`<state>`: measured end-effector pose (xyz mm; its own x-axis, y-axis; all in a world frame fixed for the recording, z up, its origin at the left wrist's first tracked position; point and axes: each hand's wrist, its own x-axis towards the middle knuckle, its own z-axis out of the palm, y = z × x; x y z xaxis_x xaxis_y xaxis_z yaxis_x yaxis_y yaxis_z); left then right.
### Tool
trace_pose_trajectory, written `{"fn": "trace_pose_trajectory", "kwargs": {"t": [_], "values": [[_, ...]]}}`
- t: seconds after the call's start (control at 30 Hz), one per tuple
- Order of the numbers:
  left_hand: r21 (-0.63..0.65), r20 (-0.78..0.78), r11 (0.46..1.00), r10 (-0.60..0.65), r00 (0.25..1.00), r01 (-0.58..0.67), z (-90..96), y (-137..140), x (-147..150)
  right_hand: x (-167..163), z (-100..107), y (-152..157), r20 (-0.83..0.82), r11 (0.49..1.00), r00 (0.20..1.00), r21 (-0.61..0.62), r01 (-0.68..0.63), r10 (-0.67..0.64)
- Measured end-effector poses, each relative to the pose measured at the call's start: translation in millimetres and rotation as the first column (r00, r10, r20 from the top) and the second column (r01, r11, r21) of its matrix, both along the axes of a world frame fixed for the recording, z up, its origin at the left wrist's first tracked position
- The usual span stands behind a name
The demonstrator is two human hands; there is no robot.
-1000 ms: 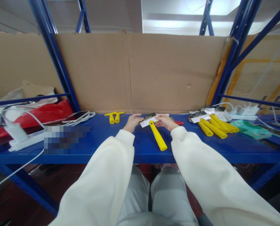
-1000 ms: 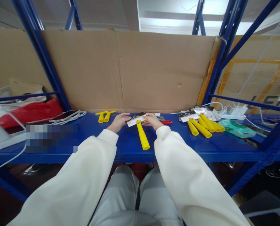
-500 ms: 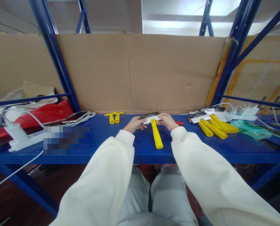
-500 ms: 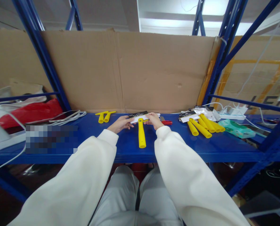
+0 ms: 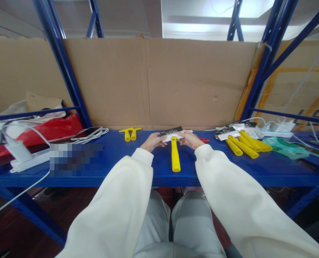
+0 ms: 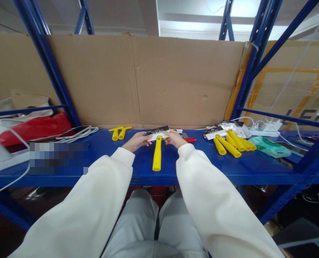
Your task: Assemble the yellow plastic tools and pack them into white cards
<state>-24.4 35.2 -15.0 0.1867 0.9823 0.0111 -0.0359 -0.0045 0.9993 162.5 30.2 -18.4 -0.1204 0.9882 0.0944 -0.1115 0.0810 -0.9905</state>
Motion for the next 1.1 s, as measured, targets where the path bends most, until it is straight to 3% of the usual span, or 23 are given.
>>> {"fn": "trace_pose_trajectory", "kwargs": {"t": [0.37, 0.6, 0.8, 1.1], "values": [[0.010, 0.055, 0.999, 0.043, 0.998, -0.044, 6.7, -8.9, 3.2, -0.5, -4.8, 3.4, 0.019, 0.998, 1.000, 0.056, 0.011, -0.012], [0.049, 0.163, 0.998, 0.019, 0.986, -0.028, 5.0, -7.6, 3.3, -0.8, -4.7, 5.6, -0.085, 0.993, 0.995, 0.094, 0.064, -0.056], [0.057, 0.173, 0.998, -0.027, 0.985, 0.017, 1.4, -3.8, 2.0, -2.9, -0.4, 1.9, -0.093, 0.995, 0.992, 0.039, 0.090, -0.086], [0.019, 0.115, 0.998, 0.054, 0.992, -0.056, 3.8, -6.6, 1.4, -1.2, -1.7, 3.4, -0.082, 0.995, 0.994, 0.062, 0.082, -0.077]]}}
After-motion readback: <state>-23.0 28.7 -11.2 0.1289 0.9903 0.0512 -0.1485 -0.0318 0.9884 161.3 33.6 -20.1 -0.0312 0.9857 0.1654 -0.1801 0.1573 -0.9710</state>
